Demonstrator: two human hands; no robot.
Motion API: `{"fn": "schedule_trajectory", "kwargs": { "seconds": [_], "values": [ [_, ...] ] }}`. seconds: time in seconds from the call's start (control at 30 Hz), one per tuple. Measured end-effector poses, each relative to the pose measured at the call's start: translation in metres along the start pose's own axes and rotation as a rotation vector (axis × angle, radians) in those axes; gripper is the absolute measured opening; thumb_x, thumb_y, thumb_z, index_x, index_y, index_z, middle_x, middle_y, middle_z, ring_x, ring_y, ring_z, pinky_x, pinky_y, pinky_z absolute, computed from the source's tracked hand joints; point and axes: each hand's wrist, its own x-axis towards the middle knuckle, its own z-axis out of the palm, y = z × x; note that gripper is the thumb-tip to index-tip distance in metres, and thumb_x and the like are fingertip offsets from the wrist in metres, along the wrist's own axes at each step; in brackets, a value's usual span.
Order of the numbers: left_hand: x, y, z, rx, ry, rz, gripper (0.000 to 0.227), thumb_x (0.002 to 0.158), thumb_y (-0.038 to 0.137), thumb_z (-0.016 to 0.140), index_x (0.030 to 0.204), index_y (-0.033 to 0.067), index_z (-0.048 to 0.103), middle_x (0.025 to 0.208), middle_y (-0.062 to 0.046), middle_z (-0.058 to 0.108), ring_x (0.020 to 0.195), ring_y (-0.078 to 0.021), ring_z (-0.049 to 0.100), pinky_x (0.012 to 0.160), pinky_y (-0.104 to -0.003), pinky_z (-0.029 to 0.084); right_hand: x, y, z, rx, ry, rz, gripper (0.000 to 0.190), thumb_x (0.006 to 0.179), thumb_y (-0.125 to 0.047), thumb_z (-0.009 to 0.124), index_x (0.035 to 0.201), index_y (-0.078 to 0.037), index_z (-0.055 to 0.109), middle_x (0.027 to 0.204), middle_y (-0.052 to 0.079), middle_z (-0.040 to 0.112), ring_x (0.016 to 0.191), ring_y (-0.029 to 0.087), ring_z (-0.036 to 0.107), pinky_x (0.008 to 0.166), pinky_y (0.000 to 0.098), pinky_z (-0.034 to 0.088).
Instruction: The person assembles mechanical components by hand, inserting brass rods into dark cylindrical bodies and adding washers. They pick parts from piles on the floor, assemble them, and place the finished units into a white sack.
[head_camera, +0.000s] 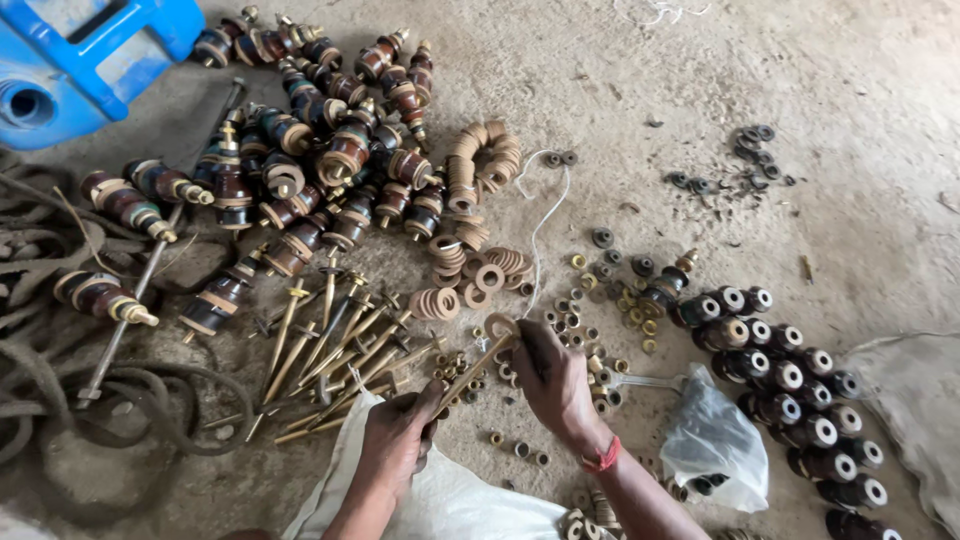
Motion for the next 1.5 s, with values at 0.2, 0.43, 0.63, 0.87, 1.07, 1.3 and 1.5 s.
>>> {"fn": "schedule_trajectory", "kwargs": {
  "seconds": [0.2,0.43,0.63,0.87,1.07,1.3,1.5],
  "values": [
    [-0.035,-0.003,0.015,0.015,-0.049,-0.010,0.047,0.092,0.044,0.069,0.092,-0.0025,0.070,0.057,-0.004,0.052,0.037,-0.0100,0.040,0.033,-0.027,0.024,-0.066,-0.037,-0.040,-0.271,0.218,-0.422,0.040,0.089,-0.005,0.070,0.129,-0.003,0.066,0.079,0.011,0.072,0.058,0.019,0.069,0.050,0.0324,0.057],
    [-0.087,0.007,0.034,0.114,-0.216,0.039,0.078,0.097,0.071,0.032,0.116,0.0071,0.072,0.062,-0.016,0.068,0.032,-0.0129,0.041,0.030,-0.027,0.024,-0.145,-0.066,-0.065,0.085,0.016,-0.791,0.031,0.099,-0.007,0.068,0.129,-0.002,0.061,0.110,0.018,0.071,0.090,0.026,0.074,0.080,0.0345,0.063],
    [-0.080,-0.022,0.038,0.183,-0.364,0.136,0.075,0.098,0.057,0.038,0.112,-0.0082,0.071,0.068,-0.017,0.070,0.043,-0.0189,0.066,0.029,-0.028,0.032,-0.140,-0.067,-0.092,0.640,-0.054,-0.136,0.045,0.092,-0.018,0.074,0.128,-0.002,0.052,0.093,0.008,0.077,0.070,0.012,0.074,0.059,0.0255,0.062],
    [-0.043,-0.033,0.011,-0.067,-0.214,-0.138,0.034,0.084,0.020,0.055,0.108,-0.0038,0.061,0.075,-0.019,0.066,0.057,-0.0239,0.066,0.043,-0.034,0.047,-0.152,-0.052,-0.080,0.712,-0.089,-0.184,0.016,0.104,-0.009,0.069,0.110,0.004,0.062,0.083,0.011,0.073,0.074,0.013,0.072,0.063,0.0267,0.061],
    [-0.036,-0.035,0.008,-0.027,-0.356,-0.116,0.030,0.077,0.012,0.060,0.104,0.0008,0.063,0.069,-0.019,0.066,0.046,-0.0214,0.053,0.037,-0.030,0.041,-0.149,-0.046,-0.074,0.871,-0.112,-0.151,0.019,0.104,-0.011,0.067,0.113,0.005,0.062,0.085,0.011,0.073,0.075,0.013,0.073,0.065,0.0265,0.061],
    [-0.013,-0.051,0.001,-0.195,-0.481,-0.188,0.019,0.088,0.015,0.062,0.097,-0.0015,0.057,0.062,-0.005,0.047,0.049,-0.0128,0.045,0.036,-0.028,0.033,-0.139,-0.045,-0.069,0.777,-0.029,-0.103,0.019,0.103,-0.012,0.068,0.113,0.004,0.062,0.085,0.011,0.073,0.075,0.014,0.072,0.064,0.0274,0.060],
    [0.003,-0.064,-0.013,-0.037,-0.434,-0.281,0.028,0.099,0.028,0.062,0.098,0.0000,0.058,0.058,-0.003,0.038,0.043,-0.0105,0.032,0.036,-0.028,0.026,-0.130,-0.002,-0.081,0.589,-0.179,-0.293,0.042,0.104,-0.025,0.069,0.129,0.005,0.054,0.107,0.016,0.071,0.091,0.017,0.072,0.074,0.0331,0.062]
  ]
}}
